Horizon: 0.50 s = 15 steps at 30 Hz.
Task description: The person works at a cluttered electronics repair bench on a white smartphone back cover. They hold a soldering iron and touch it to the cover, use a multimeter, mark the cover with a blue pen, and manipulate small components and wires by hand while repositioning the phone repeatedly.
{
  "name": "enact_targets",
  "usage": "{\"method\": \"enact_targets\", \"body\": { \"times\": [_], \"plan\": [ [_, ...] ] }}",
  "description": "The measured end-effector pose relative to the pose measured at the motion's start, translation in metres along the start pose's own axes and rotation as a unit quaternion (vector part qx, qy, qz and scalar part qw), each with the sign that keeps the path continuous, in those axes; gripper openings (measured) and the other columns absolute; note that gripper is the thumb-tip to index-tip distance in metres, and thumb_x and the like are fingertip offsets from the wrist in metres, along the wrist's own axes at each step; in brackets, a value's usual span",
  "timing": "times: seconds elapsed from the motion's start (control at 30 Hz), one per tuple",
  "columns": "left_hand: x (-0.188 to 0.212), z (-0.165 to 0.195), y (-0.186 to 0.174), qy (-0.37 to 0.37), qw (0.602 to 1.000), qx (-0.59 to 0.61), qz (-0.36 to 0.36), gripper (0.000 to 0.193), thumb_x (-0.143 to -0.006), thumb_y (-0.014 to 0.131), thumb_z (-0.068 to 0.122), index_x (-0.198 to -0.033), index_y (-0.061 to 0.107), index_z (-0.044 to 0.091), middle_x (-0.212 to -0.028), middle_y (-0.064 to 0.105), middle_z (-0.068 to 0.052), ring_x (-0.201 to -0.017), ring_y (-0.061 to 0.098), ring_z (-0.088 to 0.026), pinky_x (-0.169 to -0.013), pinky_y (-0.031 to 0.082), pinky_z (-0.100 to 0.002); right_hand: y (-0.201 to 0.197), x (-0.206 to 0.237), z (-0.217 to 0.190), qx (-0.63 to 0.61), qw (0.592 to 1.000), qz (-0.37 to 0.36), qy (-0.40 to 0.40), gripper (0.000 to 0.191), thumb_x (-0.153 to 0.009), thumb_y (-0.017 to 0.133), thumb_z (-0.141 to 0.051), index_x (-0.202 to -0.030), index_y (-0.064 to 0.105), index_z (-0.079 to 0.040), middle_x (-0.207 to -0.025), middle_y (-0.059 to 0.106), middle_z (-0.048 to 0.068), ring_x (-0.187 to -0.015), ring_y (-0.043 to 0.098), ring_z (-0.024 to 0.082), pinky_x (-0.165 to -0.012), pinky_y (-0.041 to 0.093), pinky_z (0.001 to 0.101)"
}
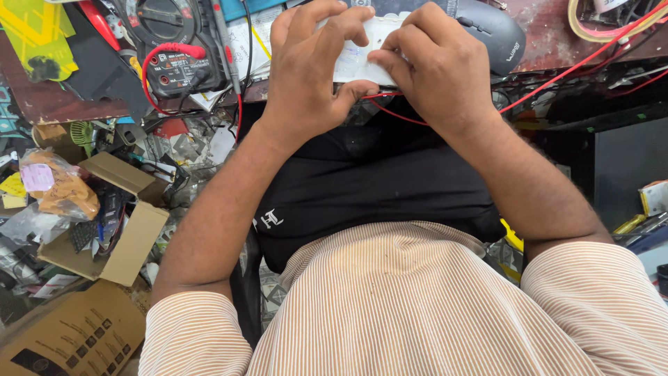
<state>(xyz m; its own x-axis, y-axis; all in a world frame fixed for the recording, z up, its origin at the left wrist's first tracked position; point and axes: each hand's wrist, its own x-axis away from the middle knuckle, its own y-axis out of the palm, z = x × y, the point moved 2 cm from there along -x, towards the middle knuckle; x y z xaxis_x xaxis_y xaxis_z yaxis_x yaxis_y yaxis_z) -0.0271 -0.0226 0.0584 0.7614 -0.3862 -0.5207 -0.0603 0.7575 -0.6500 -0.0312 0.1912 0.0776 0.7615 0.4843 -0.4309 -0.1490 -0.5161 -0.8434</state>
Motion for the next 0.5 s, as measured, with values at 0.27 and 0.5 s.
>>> {"method": "enact_targets", "body": {
  "times": [0.27,0.5],
  "plan": [
    [-0.0006,0.0009,-0.002,0.014,1.0,-0.012,-0.013,0.069,-0.088,0.091,0.032,-0.142,0.053,0.012,-0.124,0.068,0.005,-0.136,0.051,-0.025,-0.116,0.031,-0.055,0.0009,-0.0003,0.0049,-0.05,0.999,0.019,0.01,0.018,-0.097,0.089,-0.02,-0.096,0.077,-0.007,-0.097,0.064,0.005,-0.077,0.064,0.02,-0.069,0.051,0.0333],
    [0.0004,-0.0036,-0.0012,-0.003,1.0,-0.005,-0.021,0.074,-0.088,0.091,0.035,-0.147,0.054,0.011,-0.122,0.068,0.007,-0.137,0.052,-0.023,-0.118,0.03,-0.055,0.0014,0.0017,0.0087,-0.073,0.997,0.024,0.012,0.016,-0.096,0.09,-0.016,-0.099,0.078,-0.006,-0.096,0.067,0.005,-0.08,0.066,0.02,-0.071,0.053,0.0318]
  ]
}}
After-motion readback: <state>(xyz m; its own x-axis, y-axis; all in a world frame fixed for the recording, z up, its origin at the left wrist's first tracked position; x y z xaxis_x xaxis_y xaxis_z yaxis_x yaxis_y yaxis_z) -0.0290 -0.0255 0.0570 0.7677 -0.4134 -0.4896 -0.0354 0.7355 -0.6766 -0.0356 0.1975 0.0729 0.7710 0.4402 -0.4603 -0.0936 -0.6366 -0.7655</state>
